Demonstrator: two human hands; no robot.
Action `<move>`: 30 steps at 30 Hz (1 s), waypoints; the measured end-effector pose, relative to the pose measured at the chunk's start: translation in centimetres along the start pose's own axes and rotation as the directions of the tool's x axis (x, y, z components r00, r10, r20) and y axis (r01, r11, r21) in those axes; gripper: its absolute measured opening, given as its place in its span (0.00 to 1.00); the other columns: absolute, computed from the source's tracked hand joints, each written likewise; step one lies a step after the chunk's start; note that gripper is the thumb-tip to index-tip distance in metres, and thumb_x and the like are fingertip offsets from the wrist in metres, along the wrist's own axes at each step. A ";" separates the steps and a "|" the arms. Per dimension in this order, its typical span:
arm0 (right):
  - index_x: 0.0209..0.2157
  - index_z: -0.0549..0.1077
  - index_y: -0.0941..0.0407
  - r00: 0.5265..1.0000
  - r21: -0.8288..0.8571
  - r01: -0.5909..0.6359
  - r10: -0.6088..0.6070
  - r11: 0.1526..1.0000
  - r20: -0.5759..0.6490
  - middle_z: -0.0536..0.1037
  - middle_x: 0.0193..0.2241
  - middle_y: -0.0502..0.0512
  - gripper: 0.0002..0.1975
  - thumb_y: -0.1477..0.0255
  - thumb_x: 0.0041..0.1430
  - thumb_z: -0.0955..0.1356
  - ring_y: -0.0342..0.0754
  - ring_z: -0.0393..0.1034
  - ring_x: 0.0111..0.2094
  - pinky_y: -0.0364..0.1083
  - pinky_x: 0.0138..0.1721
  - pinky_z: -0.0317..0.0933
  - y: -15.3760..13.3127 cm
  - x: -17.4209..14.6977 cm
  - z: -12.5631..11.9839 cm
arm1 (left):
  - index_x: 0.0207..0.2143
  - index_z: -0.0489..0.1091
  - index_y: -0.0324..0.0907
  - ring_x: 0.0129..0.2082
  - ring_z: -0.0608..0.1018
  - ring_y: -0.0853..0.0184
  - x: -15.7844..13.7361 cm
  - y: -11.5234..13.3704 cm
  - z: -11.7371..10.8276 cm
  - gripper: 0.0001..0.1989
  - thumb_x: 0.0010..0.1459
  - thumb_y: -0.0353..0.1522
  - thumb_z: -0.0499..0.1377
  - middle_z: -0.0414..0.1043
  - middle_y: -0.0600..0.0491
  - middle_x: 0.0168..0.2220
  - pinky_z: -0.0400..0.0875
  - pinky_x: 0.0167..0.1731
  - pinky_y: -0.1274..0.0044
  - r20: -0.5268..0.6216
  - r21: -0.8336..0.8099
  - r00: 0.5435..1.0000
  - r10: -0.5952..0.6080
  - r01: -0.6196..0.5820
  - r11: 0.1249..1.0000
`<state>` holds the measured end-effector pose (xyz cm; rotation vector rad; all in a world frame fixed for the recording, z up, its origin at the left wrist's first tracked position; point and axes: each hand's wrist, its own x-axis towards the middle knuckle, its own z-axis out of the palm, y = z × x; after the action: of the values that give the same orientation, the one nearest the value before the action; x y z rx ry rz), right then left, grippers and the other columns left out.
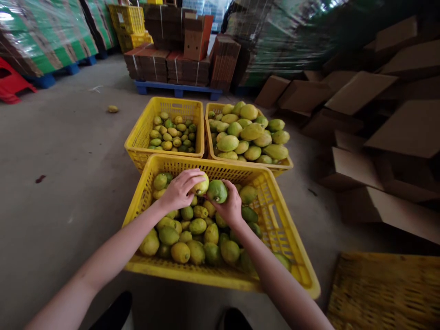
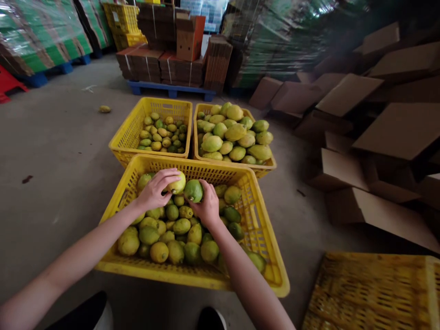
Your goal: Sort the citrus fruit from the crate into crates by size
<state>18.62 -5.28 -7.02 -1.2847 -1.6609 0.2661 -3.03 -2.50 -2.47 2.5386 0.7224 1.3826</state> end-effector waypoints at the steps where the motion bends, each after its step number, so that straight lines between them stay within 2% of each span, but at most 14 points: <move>1: 0.51 0.68 0.51 1.000 0.017 -0.017 0.017 1.000 -0.017 0.78 0.45 0.60 0.30 0.55 0.51 0.76 0.60 0.75 0.45 0.61 0.50 0.70 -0.3 0.2 0.0 | 0.56 0.66 0.44 0.60 0.74 0.56 0.1 0.1 0.0 0.29 0.52 0.18 0.58 0.73 0.45 0.55 0.69 0.61 0.60 -0.003 -0.034 0.999 -0.050 0.050 0.998; 3: 0.50 0.69 0.52 0.995 0.062 -0.082 0.086 0.995 -0.060 0.77 0.46 0.60 0.31 0.54 0.49 0.77 0.60 0.74 0.47 0.60 0.52 0.69 -1.0 0.7 -0.1 | 0.53 0.68 0.44 0.56 0.76 0.56 0.4 0.3 0.2 0.26 0.51 0.23 0.65 0.74 0.46 0.53 0.70 0.60 0.60 -0.029 -0.171 0.965 -0.262 0.253 0.952; 4: 0.49 0.70 0.53 0.988 0.099 -0.128 0.135 0.987 -0.078 0.77 0.46 0.60 0.31 0.53 0.48 0.77 0.59 0.73 0.47 0.60 0.52 0.69 -1.3 1.0 -0.2 | 0.51 0.68 0.44 0.53 0.77 0.56 0.5 0.3 0.3 0.26 0.49 0.26 0.68 0.74 0.47 0.51 0.72 0.57 0.61 -0.043 -0.290 0.910 -0.412 0.383 0.877; 6: 0.46 0.70 0.54 0.967 0.204 -0.229 0.247 0.952 -0.067 0.77 0.42 0.58 0.30 0.51 0.47 0.77 0.57 0.74 0.44 0.57 0.48 0.71 -1.9 1.4 -0.3 | 0.47 0.66 0.44 0.48 0.79 0.58 0.9 0.3 0.5 0.28 0.44 0.32 0.72 0.74 0.49 0.48 0.75 0.52 0.64 0.006 -0.585 0.715 -0.699 0.570 0.577; 8: 0.41 0.70 0.54 0.944 0.303 -0.322 0.327 0.897 0.034 0.78 0.36 0.54 0.29 0.51 0.45 0.78 0.53 0.74 0.38 0.53 0.42 0.72 -2.2 1.7 -0.3 | 0.44 0.65 0.44 0.46 0.79 0.60 1.2 0.2 0.6 0.28 0.42 0.34 0.73 0.74 0.50 0.46 0.76 0.50 0.66 0.149 -0.791 0.522 -0.840 0.572 0.216; 10: 0.38 0.70 0.54 0.927 0.351 -0.376 0.345 0.858 0.150 0.78 0.32 0.51 0.28 0.51 0.43 0.78 0.51 0.73 0.33 0.50 0.37 0.72 -2.5 1.7 -0.3 | 0.43 0.64 0.43 0.46 0.79 0.62 1.5 0.2 0.7 0.28 0.42 0.34 0.73 0.75 0.51 0.45 0.75 0.50 0.67 0.243 -0.853 0.419 -0.875 0.522 0.013; 11: 0.37 0.71 0.54 0.921 0.354 -0.386 0.338 0.852 0.191 0.78 0.31 0.51 0.28 0.51 0.42 0.79 0.51 0.73 0.32 0.50 0.35 0.72 -2.7 1.7 -0.3 | 0.43 0.64 0.43 0.46 0.79 0.63 1.5 0.3 0.8 0.28 0.42 0.33 0.74 0.74 0.52 0.45 0.74 0.51 0.67 0.254 -0.856 0.393 -0.884 0.517 -0.016; 13: 0.37 0.72 0.54 0.917 0.336 -0.389 0.326 0.858 0.231 0.78 0.31 0.51 0.27 0.52 0.41 0.79 0.51 0.73 0.32 0.49 0.34 0.72 -3.0 1.6 -0.2 | 0.43 0.63 0.44 0.46 0.78 0.64 1.6 0.5 0.9 0.30 0.40 0.32 0.75 0.74 0.53 0.45 0.74 0.51 0.68 0.230 -0.835 0.370 -0.900 0.549 0.013; 19: 0.37 0.71 0.55 0.907 0.260 -0.417 0.379 0.871 0.184 0.78 0.32 0.53 0.29 0.50 0.41 0.79 0.52 0.73 0.33 0.50 0.35 0.70 -3.2 1.8 -0.4 | 0.44 0.66 0.45 0.45 0.77 0.63 1.5 0.7 1.0 0.33 0.36 0.33 0.76 0.72 0.53 0.44 0.73 0.50 0.70 0.044 -0.722 0.442 -0.896 0.634 0.277; 22: 0.38 0.70 0.54 0.886 0.279 -0.463 0.440 0.841 0.143 0.77 0.34 0.53 0.30 0.51 0.41 0.79 0.52 0.72 0.33 0.50 0.35 0.70 -2.6 2.0 -0.5 | 0.45 0.68 0.45 0.45 0.77 0.64 1.7 0.5 0.6 0.32 0.36 0.32 0.76 0.73 0.54 0.44 0.73 0.48 0.73 0.002 -0.720 0.446 -0.895 0.622 0.309; 23: 0.39 0.69 0.54 0.884 0.304 -0.468 0.444 0.830 0.148 0.77 0.35 0.53 0.30 0.52 0.41 0.79 0.52 0.72 0.34 0.50 0.36 0.71 -2.3 2.0 -0.5 | 0.45 0.70 0.44 0.46 0.77 0.64 1.7 0.4 0.5 0.31 0.37 0.31 0.75 0.74 0.54 0.45 0.73 0.48 0.74 0.038 -0.743 0.439 -0.898 0.614 0.268; 25: 0.40 0.68 0.53 0.884 0.382 -0.468 0.432 0.797 0.182 0.77 0.37 0.53 0.30 0.54 0.41 0.79 0.52 0.73 0.36 0.50 0.37 0.72 -1.9 1.9 -0.3 | 0.45 0.72 0.43 0.44 0.78 0.64 1.7 0.2 0.3 0.27 0.39 0.29 0.73 0.76 0.53 0.44 0.74 0.45 0.74 0.204 -0.797 0.398 -0.894 0.598 0.085; 28: 0.41 0.65 0.50 0.870 0.520 -0.486 0.441 0.702 0.218 0.75 0.39 0.51 0.25 0.57 0.45 0.75 0.51 0.73 0.38 0.48 0.35 0.73 -1.4 1.7 0.0 | 0.38 0.73 0.40 0.37 0.80 0.63 1.5 -0.3 0.3 0.16 0.44 0.26 0.68 0.78 0.50 0.36 0.75 0.37 0.74 0.487 -0.794 0.274 -0.829 0.535 -0.289; 30: 0.40 0.63 0.49 0.846 0.584 -0.521 0.468 0.622 0.256 0.75 0.38 0.50 0.20 0.58 0.49 0.71 0.51 0.73 0.37 0.48 0.31 0.73 -1.3 1.7 0.2 | 0.36 0.73 0.38 0.34 0.80 0.62 1.4 -0.4 0.4 0.10 0.48 0.27 0.65 0.78 0.47 0.33 0.76 0.35 0.73 0.577 -0.769 0.210 -0.790 0.466 -0.438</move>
<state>17.77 -4.36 -5.32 -1.1650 -1.0651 1.1409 -2.26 -1.44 -1.82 0.3771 0.8287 0.9608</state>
